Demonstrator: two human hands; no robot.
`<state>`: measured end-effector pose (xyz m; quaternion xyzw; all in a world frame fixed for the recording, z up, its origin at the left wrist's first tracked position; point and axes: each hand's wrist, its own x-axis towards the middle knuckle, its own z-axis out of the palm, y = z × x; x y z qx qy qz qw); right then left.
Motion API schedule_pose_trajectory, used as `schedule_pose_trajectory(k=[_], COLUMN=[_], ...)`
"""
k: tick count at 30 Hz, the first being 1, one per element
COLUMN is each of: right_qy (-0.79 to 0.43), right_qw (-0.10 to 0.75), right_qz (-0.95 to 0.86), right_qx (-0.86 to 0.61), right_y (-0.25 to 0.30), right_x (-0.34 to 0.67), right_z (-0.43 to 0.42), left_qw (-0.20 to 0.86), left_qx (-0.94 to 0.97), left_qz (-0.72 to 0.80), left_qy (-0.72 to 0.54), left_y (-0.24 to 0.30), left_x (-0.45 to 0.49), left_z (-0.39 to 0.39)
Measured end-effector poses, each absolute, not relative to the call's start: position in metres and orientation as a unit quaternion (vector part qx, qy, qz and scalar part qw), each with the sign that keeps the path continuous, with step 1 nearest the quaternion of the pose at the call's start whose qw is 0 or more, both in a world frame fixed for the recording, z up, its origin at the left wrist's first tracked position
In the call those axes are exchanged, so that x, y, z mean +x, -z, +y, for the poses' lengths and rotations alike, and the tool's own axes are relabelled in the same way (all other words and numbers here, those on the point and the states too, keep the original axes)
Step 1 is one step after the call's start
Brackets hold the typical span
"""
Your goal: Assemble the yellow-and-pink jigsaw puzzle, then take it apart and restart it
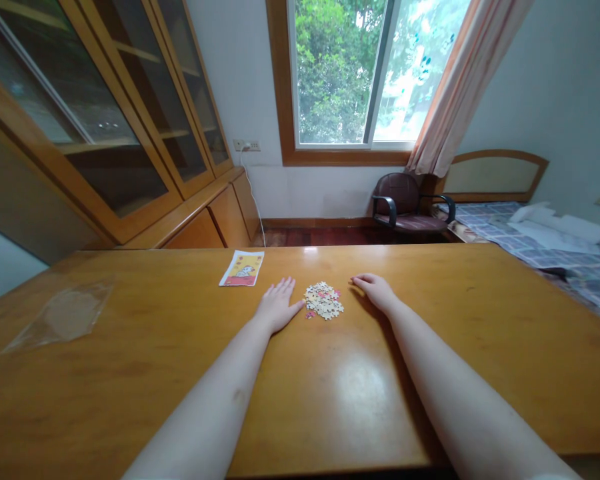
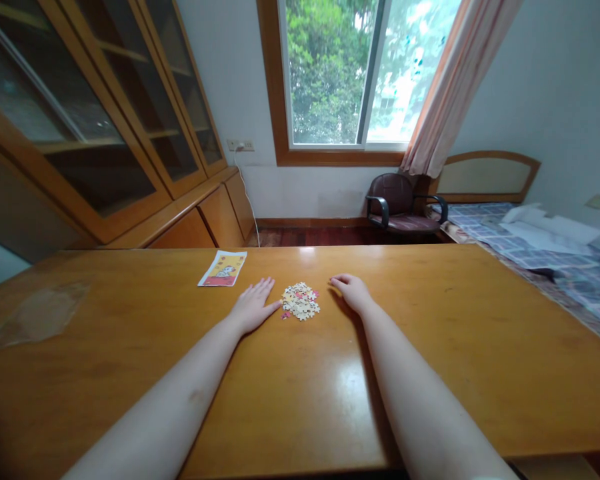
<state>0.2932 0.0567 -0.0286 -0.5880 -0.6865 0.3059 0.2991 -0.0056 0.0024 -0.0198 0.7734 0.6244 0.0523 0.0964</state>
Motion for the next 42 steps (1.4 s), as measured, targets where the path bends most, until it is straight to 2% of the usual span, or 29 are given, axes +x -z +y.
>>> schedule_pose_trajectory(k=[8, 13, 18, 24, 36, 42], right_qy=[-0.252, -0.263, -0.294, -0.241, -0.224, -0.230], right_qw=[0.299, 0.286, 0.313, 0.280, 0.266, 0.278], right_qz=[-0.646, -0.701, -0.738, -0.808, -0.818, -0.777], right_qx=[-0.656, -0.599, -0.521, -0.460, -0.457, -0.515], right_y=[0.028, 0.029, 0.032, 0.023, 0.025, 0.025], right_x=[0.256, 0.247, 0.237, 0.232, 0.228, 0.227], right_z=[0.090, 0.087, 0.089, 0.082, 0.084, 0.086], left_qw=[0.113, 0.111, 0.137, 0.176, 0.190, 0.196], left_qx=[0.736, 0.736, 0.733, 0.783, 0.784, 0.776], left_qz=[0.662, 0.654, 0.640, 0.554, 0.558, 0.567], left_qy=[-0.080, -0.136, -0.186, -0.224, -0.197, -0.193], left_y=[0.019, 0.022, 0.019, 0.013, 0.010, 0.008], left_x=[0.007, 0.001, -0.002, 0.013, 0.017, 0.019], left_z=[0.049, 0.063, 0.063, 0.056, 0.055, 0.053])
